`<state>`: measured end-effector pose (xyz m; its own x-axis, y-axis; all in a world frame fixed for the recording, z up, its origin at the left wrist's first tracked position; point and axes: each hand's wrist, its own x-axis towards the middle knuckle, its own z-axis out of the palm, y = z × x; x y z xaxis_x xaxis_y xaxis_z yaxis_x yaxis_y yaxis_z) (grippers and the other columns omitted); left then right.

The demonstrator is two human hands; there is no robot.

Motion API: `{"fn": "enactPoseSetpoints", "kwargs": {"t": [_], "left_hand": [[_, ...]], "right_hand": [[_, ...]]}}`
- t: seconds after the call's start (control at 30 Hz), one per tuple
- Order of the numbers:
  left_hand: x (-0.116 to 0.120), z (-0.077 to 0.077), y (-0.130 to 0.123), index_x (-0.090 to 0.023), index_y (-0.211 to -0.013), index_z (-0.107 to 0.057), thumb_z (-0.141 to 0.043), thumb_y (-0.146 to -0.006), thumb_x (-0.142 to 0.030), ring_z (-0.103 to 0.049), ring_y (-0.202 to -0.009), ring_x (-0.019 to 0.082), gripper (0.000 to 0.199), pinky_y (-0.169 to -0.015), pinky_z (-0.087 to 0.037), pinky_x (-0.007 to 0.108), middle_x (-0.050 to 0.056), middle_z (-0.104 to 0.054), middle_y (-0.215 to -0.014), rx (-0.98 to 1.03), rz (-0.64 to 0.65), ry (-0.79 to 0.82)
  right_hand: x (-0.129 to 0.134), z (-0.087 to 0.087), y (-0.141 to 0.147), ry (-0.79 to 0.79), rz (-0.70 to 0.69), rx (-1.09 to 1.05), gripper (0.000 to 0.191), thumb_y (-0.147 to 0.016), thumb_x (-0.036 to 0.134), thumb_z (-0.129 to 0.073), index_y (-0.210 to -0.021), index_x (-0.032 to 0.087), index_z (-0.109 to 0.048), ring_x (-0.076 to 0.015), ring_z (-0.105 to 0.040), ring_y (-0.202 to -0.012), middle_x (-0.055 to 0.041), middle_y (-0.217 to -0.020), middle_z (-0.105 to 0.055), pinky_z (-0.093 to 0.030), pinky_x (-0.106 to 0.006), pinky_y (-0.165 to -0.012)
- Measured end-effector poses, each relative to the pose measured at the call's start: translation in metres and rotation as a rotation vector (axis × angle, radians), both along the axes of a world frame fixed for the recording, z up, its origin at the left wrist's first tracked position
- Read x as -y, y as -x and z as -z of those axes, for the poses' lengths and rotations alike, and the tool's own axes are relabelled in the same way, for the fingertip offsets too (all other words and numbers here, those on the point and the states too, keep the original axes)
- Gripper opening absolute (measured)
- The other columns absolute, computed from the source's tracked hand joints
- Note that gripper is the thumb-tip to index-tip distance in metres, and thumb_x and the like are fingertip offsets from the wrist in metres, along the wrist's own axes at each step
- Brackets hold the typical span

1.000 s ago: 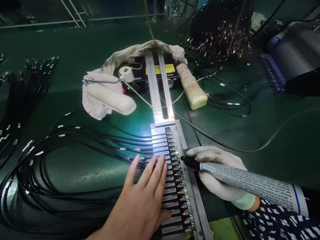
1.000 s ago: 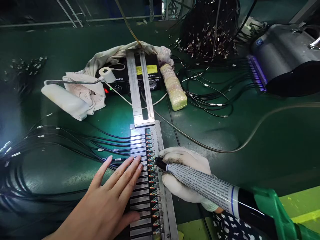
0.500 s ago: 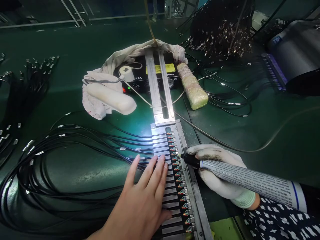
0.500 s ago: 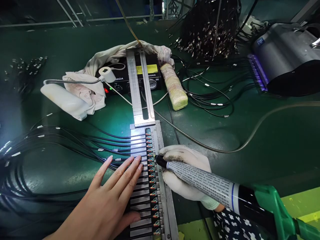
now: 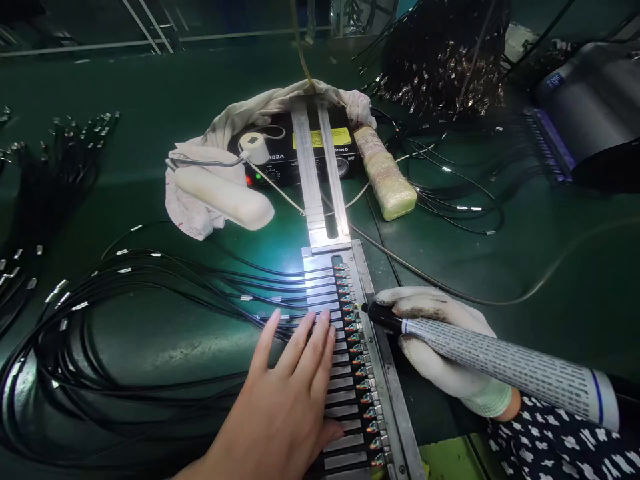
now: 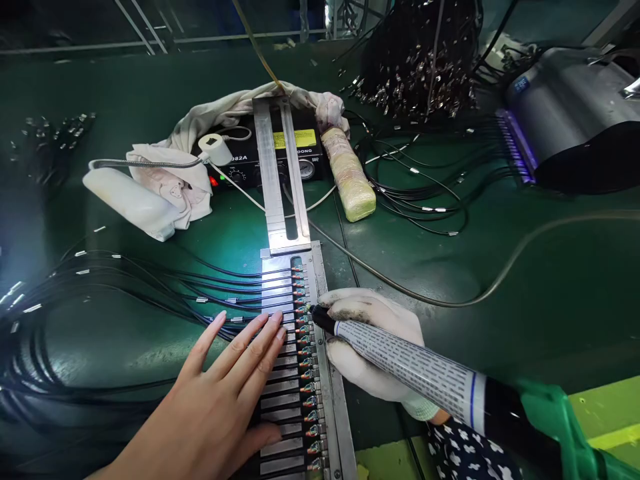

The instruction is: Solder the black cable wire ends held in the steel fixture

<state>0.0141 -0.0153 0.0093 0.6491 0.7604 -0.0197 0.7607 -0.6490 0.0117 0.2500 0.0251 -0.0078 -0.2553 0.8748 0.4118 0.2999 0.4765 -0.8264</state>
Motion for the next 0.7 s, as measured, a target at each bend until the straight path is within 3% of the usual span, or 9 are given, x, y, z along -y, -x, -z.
{"fn": "enactPoseSetpoints", "kwargs": {"t": [0.2, 0.4, 0.7], "left_hand": [[-0.002, -0.002, 0.0, -0.009, -0.134, -0.054, -0.024, -0.093, -0.068, -0.039, -0.136, 0.028, 0.077, -0.119, 0.009, 0.049, 0.011, -0.047, -0.146, -0.001, 0.01, -0.001], [0.0, -0.002, 0.001, -0.01, -0.134, -0.055, -0.025, -0.092, -0.069, -0.04, -0.136, 0.028, 0.078, -0.12, 0.008, 0.05, 0.011, -0.048, -0.146, 0.002, 0.003, 0.001], [0.001, -0.003, 0.0, -0.011, -0.135, -0.054, -0.026, -0.093, -0.069, -0.04, -0.137, 0.027, 0.077, -0.12, 0.008, 0.05, 0.011, -0.045, -0.147, -0.009, -0.015, 0.019]], "right_hand": [[0.012, -0.009, -0.003, -0.015, 0.023, -0.023, 0.03, -0.075, 0.01, -0.066, -0.103, 0.02, -0.062, -0.0229, -0.066, -0.104, -0.0075, -0.111, -0.069, -0.056, -0.036, -0.092], [0.014, -0.003, -0.002, 0.002, -0.03, 0.102, 0.031, -0.073, 0.012, -0.069, -0.101, 0.021, -0.06, -0.0219, -0.069, -0.099, -0.0067, -0.109, -0.07, -0.057, -0.034, -0.088], [0.009, 0.0, 0.0, -0.014, 0.001, 0.062, 0.031, -0.073, 0.013, -0.066, -0.102, 0.022, -0.062, -0.0242, -0.07, -0.095, -0.0085, -0.104, -0.072, -0.059, -0.038, -0.085]]}}
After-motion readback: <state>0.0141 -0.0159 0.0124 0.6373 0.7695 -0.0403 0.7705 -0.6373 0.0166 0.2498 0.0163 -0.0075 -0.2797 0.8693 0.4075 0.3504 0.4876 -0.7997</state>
